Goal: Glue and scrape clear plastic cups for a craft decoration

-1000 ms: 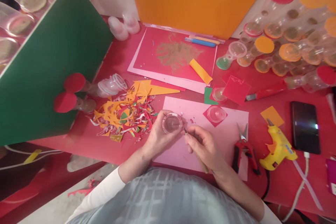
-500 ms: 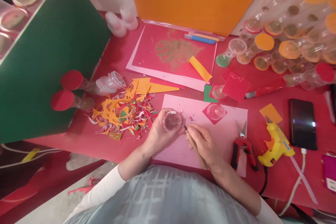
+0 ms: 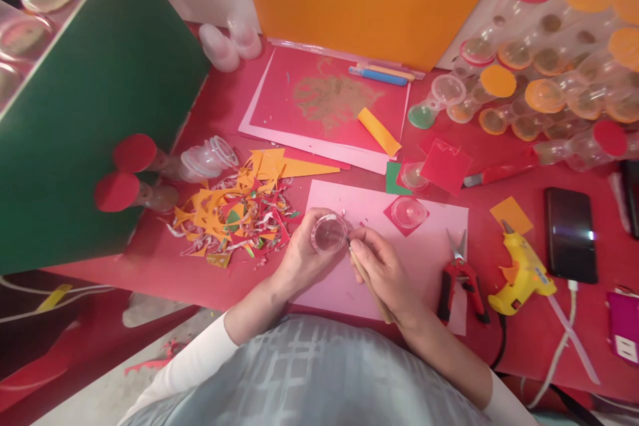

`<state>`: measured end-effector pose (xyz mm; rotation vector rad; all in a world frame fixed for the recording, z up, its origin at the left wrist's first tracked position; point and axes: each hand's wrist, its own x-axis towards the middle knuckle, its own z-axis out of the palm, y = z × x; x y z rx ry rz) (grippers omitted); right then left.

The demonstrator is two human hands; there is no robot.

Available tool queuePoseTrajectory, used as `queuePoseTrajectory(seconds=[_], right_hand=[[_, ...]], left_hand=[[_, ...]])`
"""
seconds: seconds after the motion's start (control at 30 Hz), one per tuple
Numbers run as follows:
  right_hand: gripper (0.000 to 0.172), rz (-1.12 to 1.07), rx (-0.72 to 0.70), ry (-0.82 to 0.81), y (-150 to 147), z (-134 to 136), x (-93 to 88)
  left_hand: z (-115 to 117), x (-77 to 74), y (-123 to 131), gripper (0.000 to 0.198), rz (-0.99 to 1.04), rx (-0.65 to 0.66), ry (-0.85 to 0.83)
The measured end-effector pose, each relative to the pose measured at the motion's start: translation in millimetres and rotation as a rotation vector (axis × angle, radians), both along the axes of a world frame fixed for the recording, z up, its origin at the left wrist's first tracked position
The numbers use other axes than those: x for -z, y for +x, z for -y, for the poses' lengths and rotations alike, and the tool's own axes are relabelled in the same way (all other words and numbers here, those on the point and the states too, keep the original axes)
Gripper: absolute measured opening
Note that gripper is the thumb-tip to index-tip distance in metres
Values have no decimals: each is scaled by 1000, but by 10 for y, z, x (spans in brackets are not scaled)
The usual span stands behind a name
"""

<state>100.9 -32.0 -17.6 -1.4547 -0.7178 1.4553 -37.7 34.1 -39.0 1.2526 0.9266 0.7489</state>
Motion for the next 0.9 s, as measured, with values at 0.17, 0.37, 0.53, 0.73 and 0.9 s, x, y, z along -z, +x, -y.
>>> queuePoseTrajectory(seconds=[0.17,0.37,0.53,0.73,0.9], right_hand=[[27,-8,22,-3,-13,-3,7],[27,-38,67,24,-55,6,38],[27,-45,82,58,-76,10,49],[27,-58,87,66,-84,9,43],[29,-67,87,73,-85,16,66]], left_hand=[[-2,4,14,27,-53,-14,75],[13,45,-6,26,-49,25,104],[24,79,-17,24,-44,44,166],[36,111,-28,25,-55,43,215],[42,120,-37,26,-30,68,213]])
